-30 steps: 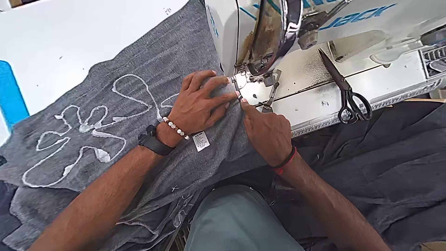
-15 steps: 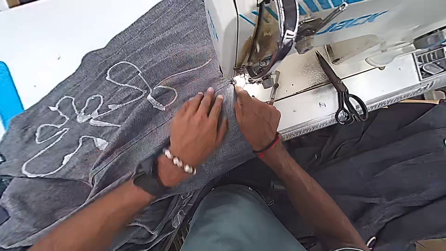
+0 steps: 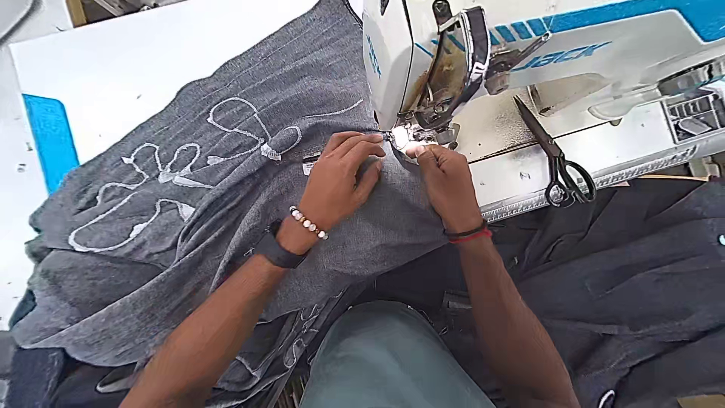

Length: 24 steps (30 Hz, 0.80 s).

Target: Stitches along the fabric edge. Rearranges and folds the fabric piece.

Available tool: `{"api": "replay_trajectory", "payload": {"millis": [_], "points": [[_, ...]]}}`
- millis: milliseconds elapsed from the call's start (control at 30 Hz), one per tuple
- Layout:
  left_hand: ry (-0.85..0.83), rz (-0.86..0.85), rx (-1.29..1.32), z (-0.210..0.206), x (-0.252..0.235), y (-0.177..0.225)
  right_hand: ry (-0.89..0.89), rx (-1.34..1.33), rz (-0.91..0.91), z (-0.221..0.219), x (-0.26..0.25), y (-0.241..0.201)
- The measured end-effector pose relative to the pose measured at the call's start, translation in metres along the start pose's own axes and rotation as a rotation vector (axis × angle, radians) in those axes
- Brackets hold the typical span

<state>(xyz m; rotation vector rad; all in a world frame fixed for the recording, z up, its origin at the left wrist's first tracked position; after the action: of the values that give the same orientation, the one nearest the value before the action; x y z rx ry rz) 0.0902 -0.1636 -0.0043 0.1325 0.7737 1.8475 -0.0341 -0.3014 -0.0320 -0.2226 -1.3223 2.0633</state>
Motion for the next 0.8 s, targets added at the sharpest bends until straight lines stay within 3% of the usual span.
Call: {"api": "replay_trajectory", "payload": {"millis": [133,233,333,600,700,800], "points": [[-0.033,-0.117,-0.189,-0.021,0.004,-0.011,-0.013,0.048,0.034,-0.007,0.001,-0.001],[-0.085,-0.125,-0.263,-0.021,0.004,-0.012,0.118,0.366,0.211,-0.019,0.008,-0.019],[-0.121,-0.149,-0.273,-0.018,0.004,-0.016,0.158,0.627,0.225,-0.035,0.015,-0.031],[-0.121,-0.204,-0.294,-0.012,-0.014,-0.031,0.121,0.676,0.182,-0.044,0.011,-0.032],[-0.165,-0.126,-0.399,-0.014,-0.009,-0.023,0.207,0.792,0.154,-0.048,0.002,-0.035],[-0.095,0.108,-0.376,0.003,0.034,0.010,0.254,0.774,0.229,-0.048,0.014,-0.035]]}}
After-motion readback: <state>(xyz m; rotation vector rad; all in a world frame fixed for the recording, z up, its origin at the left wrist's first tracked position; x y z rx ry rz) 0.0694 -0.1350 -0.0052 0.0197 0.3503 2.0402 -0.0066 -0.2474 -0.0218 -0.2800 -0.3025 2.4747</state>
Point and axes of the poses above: each hand's wrist, its own x-axis away from the middle knuckle, its own z-axis out of the back of the hand, y = z × x, the point moved 9 cm from there along -x, towards the middle knuckle, and after that the axes turned 3 degrees about -z, right-handed, at the moved point
